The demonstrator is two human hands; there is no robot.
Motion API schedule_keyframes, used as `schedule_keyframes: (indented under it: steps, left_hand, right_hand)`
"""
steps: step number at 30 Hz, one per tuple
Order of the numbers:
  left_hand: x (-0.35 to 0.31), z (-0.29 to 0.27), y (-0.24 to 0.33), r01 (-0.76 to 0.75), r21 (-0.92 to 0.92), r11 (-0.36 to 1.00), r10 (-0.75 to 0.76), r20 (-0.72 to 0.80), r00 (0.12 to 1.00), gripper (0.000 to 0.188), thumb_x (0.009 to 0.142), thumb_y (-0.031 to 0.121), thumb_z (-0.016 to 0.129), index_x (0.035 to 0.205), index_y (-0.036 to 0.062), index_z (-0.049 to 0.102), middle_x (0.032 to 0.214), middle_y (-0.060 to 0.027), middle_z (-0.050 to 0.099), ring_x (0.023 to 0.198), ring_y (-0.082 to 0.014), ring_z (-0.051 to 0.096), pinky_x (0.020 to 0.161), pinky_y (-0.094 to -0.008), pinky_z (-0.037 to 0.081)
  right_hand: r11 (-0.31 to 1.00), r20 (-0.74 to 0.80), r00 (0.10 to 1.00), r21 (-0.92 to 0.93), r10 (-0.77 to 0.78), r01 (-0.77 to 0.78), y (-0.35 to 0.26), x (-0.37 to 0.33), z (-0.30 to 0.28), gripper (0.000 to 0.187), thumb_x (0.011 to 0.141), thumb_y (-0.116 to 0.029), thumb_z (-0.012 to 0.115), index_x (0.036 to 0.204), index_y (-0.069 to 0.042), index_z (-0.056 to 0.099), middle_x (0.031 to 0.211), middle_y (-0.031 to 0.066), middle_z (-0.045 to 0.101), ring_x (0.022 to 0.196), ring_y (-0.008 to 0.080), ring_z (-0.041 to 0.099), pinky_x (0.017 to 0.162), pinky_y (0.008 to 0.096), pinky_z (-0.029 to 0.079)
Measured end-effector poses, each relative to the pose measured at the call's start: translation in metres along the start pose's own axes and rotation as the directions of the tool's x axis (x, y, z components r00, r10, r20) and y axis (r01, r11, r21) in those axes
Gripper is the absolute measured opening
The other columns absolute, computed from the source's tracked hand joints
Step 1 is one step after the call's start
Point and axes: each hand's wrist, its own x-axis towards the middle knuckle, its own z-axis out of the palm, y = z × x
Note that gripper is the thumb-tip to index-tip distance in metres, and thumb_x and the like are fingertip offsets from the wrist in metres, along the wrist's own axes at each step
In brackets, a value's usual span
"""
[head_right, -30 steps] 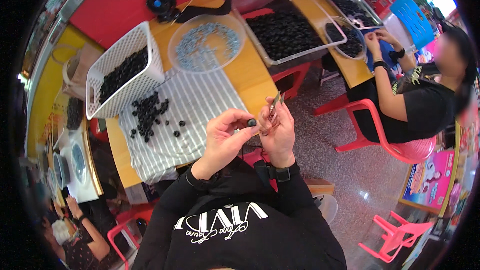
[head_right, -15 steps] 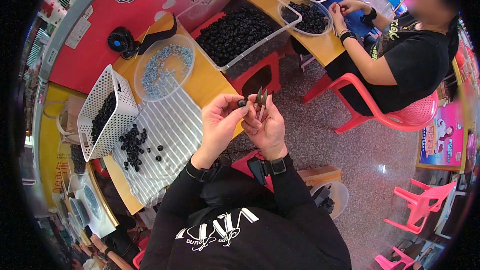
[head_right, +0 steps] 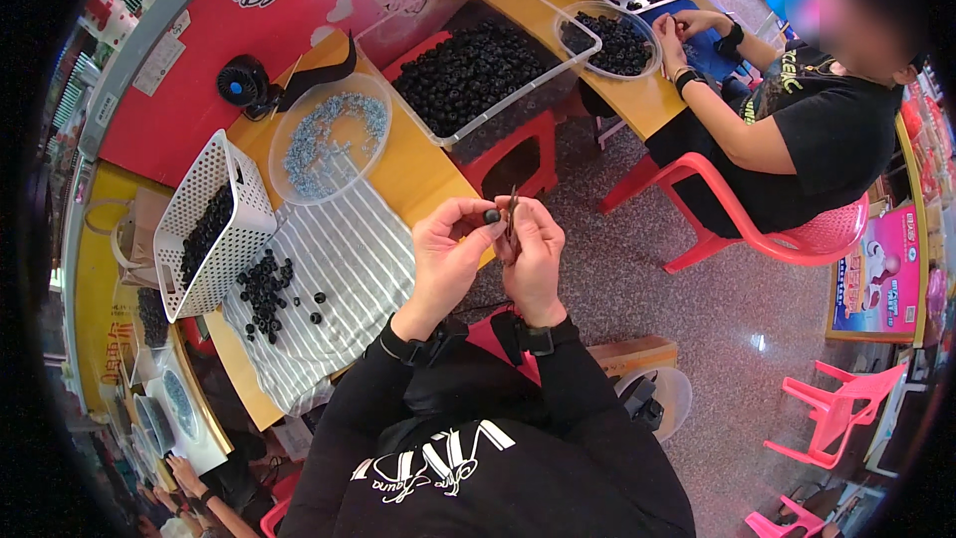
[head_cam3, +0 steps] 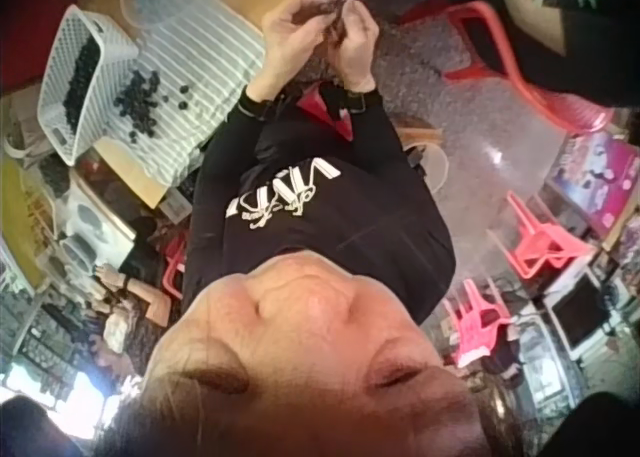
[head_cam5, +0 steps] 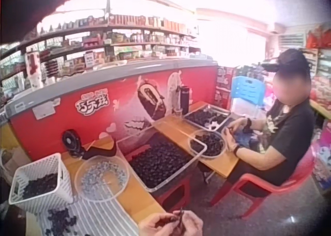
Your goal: The person sits at a table and repeatedly picks up small black cylindrical objects from a striped cloth. Using a small pink-handled tool, they manipulate each object individually, then place it back on the cloth. A white basket and a clear container with blue beads are also on the table.
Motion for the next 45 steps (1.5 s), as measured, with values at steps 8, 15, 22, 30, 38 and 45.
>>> schedule_keyframes:
  steps: [8, 15, 22, 30, 38, 45]
  left_hand:
    - [-0.001, -0.01, -0.005, 0.098, -0.342, 0.935, -0.059, 0.122, 0.991, 0.021, 0.085, -0.002, 0.07, 0.105, -0.0024, 0.069, 0.092, -0.0065, 0.071, 0.079, -0.0099, 0.064, 0.069, -0.022, 0.049]
    - [-0.002, -0.022, -0.015, 0.11, -0.246, 0.963, -0.083, 0.116, 0.99, 0.021, 0.085, -0.003, 0.069, 0.106, -0.0033, 0.069, 0.091, -0.0066, 0.071, 0.078, -0.0107, 0.063, 0.07, -0.0228, 0.049]
    - [-0.009, -0.038, -0.021, 0.175, -0.181, 0.968, -0.123, 0.265, 0.956, 0.02, 0.086, -0.002, 0.068, 0.106, -0.0031, 0.069, 0.091, -0.0076, 0.07, 0.079, -0.0117, 0.064, 0.071, -0.0238, 0.051]
    - [-0.013, -0.036, -0.031, 0.29, -0.39, 0.874, -0.172, 0.31, 0.935, 0.022, 0.088, 0.002, 0.068, 0.109, -0.0025, 0.067, 0.094, -0.0095, 0.07, 0.082, -0.0132, 0.065, 0.072, -0.024, 0.05]
    - [-0.015, -0.031, -0.03, 0.332, -0.419, 0.845, -0.215, 0.302, 0.929, 0.02, 0.089, 0.004, 0.067, 0.108, -0.0013, 0.068, 0.096, -0.0098, 0.071, 0.081, -0.0129, 0.064, 0.072, -0.0231, 0.05]
    - [-0.049, -0.042, -0.009, 0.171, -0.062, 0.983, -0.17, 0.018, 0.985, 0.018, 0.082, -0.001, 0.073, 0.1, -0.0038, 0.068, 0.087, -0.0034, 0.07, 0.076, -0.0065, 0.061, 0.069, -0.0228, 0.051]
  right_hand:
    - [0.998, -0.007, 0.998, 0.006, -0.061, 0.061, -0.002, -0.001, 0.002, 0.021, 0.099, -0.018, 0.056, 0.107, 0.0, 0.065, 0.076, -0.0026, 0.058, 0.056, 0.0013, 0.043, 0.05, 0.0173, 0.034]
    - [0.989, 0.066, 0.998, -0.144, -0.017, 0.026, -0.006, -0.003, 0.003, 0.016, 0.093, -0.012, 0.063, 0.105, -0.001, 0.064, 0.082, -0.0016, 0.063, 0.059, -0.0004, 0.046, 0.051, 0.0165, 0.033]
    - [0.995, -0.017, 0.999, -0.098, 0.034, -0.036, -0.004, -0.001, 0.003, 0.011, 0.094, -0.011, 0.059, 0.099, -0.002, 0.065, 0.067, -0.0037, 0.057, 0.051, 0.0, 0.042, 0.048, 0.0172, 0.031]
    - [0.998, -0.038, 0.998, -0.013, 0.054, -0.054, -0.002, 0.001, 0.0, 0.013, 0.096, -0.012, 0.057, 0.1, -0.002, 0.065, 0.067, -0.002, 0.056, 0.05, 0.001, 0.042, 0.046, 0.018, 0.03]
    - [0.996, -0.016, 0.997, 0.036, 0.079, -0.078, -0.004, 0.002, 0.003, 0.013, 0.096, -0.011, 0.057, 0.1, -0.001, 0.064, 0.068, -0.0019, 0.057, 0.051, 0.0019, 0.044, 0.045, 0.0179, 0.032]
    - [0.988, -0.109, 0.992, -0.132, 0.069, -0.083, -0.002, 0.003, 0.002, 0.014, 0.097, -0.014, 0.056, 0.099, -0.002, 0.062, 0.068, -0.0021, 0.051, 0.051, 0.0016, 0.036, 0.043, 0.018, 0.026]
